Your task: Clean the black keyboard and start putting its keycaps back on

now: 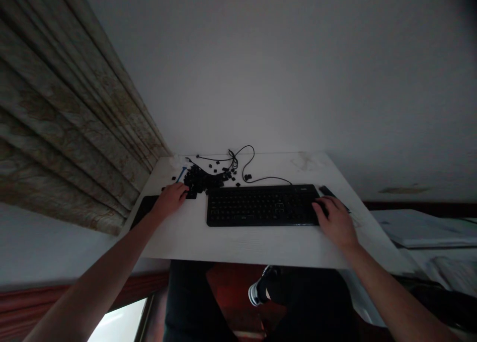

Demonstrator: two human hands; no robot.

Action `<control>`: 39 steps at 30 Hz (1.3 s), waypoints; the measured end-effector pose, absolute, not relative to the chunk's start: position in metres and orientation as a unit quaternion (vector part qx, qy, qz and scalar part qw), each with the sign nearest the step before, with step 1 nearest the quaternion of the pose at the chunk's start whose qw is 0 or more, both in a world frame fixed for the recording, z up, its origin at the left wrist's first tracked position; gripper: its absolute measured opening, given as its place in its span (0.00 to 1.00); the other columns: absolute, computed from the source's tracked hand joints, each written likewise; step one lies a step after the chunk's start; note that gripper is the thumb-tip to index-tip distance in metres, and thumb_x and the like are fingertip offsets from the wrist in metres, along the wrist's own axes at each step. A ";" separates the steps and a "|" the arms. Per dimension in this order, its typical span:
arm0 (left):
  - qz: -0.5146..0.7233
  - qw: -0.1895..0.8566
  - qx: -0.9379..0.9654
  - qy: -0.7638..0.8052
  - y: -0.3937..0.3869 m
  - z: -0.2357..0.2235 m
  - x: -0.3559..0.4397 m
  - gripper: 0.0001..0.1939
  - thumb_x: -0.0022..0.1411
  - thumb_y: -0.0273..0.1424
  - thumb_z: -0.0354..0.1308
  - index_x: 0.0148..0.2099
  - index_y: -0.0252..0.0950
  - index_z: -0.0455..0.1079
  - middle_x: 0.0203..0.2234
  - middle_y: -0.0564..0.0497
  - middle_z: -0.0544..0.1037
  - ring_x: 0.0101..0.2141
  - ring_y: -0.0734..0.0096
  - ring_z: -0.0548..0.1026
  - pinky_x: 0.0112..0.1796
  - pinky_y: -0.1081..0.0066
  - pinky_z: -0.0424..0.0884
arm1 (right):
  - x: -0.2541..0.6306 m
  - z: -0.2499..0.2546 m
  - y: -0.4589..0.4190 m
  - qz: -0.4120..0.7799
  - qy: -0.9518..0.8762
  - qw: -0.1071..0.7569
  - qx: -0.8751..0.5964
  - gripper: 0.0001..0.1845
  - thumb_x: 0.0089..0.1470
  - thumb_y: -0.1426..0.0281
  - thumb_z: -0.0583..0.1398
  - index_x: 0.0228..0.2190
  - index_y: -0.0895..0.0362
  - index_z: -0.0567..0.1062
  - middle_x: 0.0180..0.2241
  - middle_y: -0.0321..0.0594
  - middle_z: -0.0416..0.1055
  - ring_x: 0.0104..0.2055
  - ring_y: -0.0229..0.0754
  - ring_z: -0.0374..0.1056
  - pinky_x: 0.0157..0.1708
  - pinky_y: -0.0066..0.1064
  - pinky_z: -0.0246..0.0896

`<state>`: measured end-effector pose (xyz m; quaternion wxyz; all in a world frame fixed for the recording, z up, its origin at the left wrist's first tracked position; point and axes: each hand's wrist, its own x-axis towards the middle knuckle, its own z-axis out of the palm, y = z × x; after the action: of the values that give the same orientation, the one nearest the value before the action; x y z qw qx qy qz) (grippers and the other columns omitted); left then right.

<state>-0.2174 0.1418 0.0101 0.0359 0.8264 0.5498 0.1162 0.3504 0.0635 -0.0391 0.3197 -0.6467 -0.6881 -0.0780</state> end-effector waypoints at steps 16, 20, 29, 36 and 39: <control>0.260 0.134 0.739 0.607 0.111 0.011 -0.194 0.10 0.64 0.30 0.55 0.44 0.38 0.76 0.43 0.42 0.79 0.49 0.53 0.74 0.56 0.51 0.62 | 0.349 -0.038 0.060 -0.074 -0.662 0.340 -0.664 0.26 0.65 0.52 0.49 0.40 0.58 0.76 0.43 0.54 0.72 0.45 0.54 0.69 0.47 0.46 0.66; 0.522 0.415 0.465 0.582 0.093 0.027 -0.155 0.11 0.62 0.34 0.60 0.46 0.36 0.73 0.38 0.46 0.79 0.41 0.62 0.77 0.47 0.60 0.73 | 0.350 -0.040 0.062 -0.071 -0.663 0.344 -0.661 0.27 0.64 0.50 0.48 0.40 0.58 0.76 0.43 0.54 0.72 0.46 0.54 0.69 0.48 0.47 0.66; 0.559 0.687 0.253 0.389 0.049 0.048 -0.059 0.11 0.60 0.32 0.66 0.43 0.35 0.72 0.34 0.50 0.78 0.28 0.78 0.75 0.31 0.76 0.73 | 0.347 -0.032 0.057 -0.056 -0.634 0.389 -0.665 0.23 0.63 0.53 0.51 0.40 0.58 0.76 0.42 0.53 0.72 0.43 0.52 0.69 0.48 0.46 0.66; 0.485 0.563 0.451 0.494 0.023 0.022 -0.021 0.17 0.58 0.42 0.64 0.40 0.32 0.77 0.26 0.51 0.77 0.23 0.77 0.70 0.25 0.75 0.66 | 0.264 -0.003 0.020 0.112 -0.593 0.509 -0.614 0.20 0.60 0.54 0.57 0.42 0.57 0.76 0.36 0.47 0.73 0.33 0.44 0.69 0.35 0.38 0.68; 0.453 0.522 0.518 0.505 0.018 0.017 -0.015 0.16 0.58 0.41 0.63 0.38 0.33 0.78 0.20 0.54 0.74 0.22 0.75 0.69 0.26 0.74 0.64 | 0.209 0.007 0.005 0.334 -0.573 0.510 -0.547 0.24 0.57 0.53 0.61 0.50 0.54 0.73 0.43 0.46 0.74 0.33 0.42 0.71 0.30 0.33 0.67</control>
<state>-0.0150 0.0183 0.0174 0.5217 0.5175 0.5046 0.4532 0.2091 0.0049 0.0074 0.5102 -0.5474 -0.5731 0.3340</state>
